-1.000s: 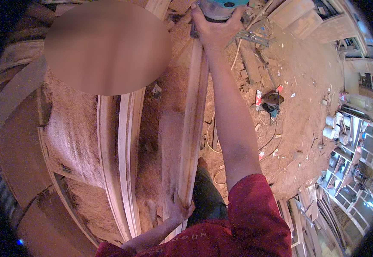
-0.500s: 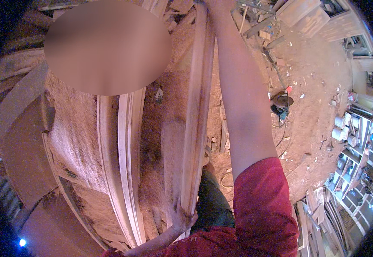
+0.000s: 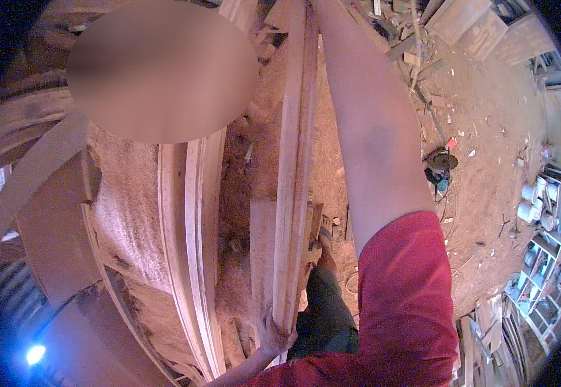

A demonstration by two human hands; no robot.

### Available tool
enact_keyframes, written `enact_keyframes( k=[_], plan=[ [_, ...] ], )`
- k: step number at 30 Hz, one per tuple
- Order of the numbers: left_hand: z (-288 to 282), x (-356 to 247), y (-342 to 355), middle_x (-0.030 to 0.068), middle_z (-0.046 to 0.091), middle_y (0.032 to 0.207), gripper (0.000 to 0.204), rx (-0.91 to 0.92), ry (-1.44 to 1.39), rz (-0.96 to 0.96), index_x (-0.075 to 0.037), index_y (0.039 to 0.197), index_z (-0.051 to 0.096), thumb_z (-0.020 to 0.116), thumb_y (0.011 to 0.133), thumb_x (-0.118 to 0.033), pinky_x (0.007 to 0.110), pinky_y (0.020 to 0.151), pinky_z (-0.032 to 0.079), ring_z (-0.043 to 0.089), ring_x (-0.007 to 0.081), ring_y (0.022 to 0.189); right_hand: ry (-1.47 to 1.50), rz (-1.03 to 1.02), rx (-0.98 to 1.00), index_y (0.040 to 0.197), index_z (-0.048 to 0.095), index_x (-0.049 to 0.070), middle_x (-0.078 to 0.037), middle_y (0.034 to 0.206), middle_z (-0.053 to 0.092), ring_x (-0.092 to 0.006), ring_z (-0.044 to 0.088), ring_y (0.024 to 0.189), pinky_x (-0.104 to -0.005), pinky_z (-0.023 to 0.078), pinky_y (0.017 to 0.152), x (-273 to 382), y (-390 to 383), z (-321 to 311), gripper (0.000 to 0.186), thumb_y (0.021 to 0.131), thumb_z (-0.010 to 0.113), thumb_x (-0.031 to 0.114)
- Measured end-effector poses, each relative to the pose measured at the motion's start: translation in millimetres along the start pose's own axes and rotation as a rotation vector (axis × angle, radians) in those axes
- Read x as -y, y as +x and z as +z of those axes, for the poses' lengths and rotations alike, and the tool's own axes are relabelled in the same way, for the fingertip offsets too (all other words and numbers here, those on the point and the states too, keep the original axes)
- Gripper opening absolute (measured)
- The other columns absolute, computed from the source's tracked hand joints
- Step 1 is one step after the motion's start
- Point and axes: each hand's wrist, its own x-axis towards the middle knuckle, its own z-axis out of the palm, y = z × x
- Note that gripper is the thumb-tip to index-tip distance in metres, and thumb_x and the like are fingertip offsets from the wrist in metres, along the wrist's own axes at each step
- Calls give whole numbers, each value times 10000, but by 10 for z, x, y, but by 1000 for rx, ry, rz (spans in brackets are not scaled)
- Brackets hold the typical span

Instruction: The person uses a hand-held power router to shape the edge of a curved wooden board, then picks up and sets aside another board before resuming routing on the same piece.

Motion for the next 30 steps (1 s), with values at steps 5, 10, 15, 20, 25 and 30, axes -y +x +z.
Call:
enact_keyframes(
  k=[5,10,15,20,25,30],
  plan=[
    [54,131,48,327,417,1342,1043,-46,-79,75,102,1429,291,833,648,-327,539,1048,394,429,492,1232,217,-149,-177,1176,572,34,-174,967,696,-343,678,887,-449,517,804,-365,335,-334,596,719,826,322],
    [-15,-54,184,303,437,1339,983,-121,-188,75,49,1467,309,826,689,-257,526,1019,422,460,477,1209,376,148,-71,1252,484,-20,-175,1176,599,-291,590,1074,-432,467,953,-1090,-342,-1596,764,705,881,337],
    [-577,-782,1353,342,390,1417,915,-223,-188,67,60,1448,306,800,755,-278,567,1107,330,368,530,1305,177,129,-128,1307,439,-44,-179,1270,537,-269,543,1162,-407,433,1020,-792,-1681,-2939,747,759,853,248],
    [-1117,-1562,2289,274,379,1484,794,-395,-152,282,-14,1519,278,692,908,-307,468,1134,324,382,438,1358,254,237,-68,1288,450,-49,-180,1232,548,-260,572,1113,-396,487,960,-59,-2943,-3883,638,801,801,168],
    [-565,-222,867,240,542,1344,593,-526,-420,335,5,1449,430,579,966,-304,462,1072,375,510,392,1246,535,595,184,1276,539,52,-81,1208,597,-230,592,1100,-404,491,975,778,-4249,-4593,615,750,845,142],
    [377,1611,-2090,219,575,1273,651,-289,-304,279,1,1354,508,746,829,-302,452,1009,429,541,383,1182,422,296,328,1205,566,42,-63,1091,650,-189,640,993,-381,533,894,1318,-5414,-4992,535,742,831,94]
  ],
)
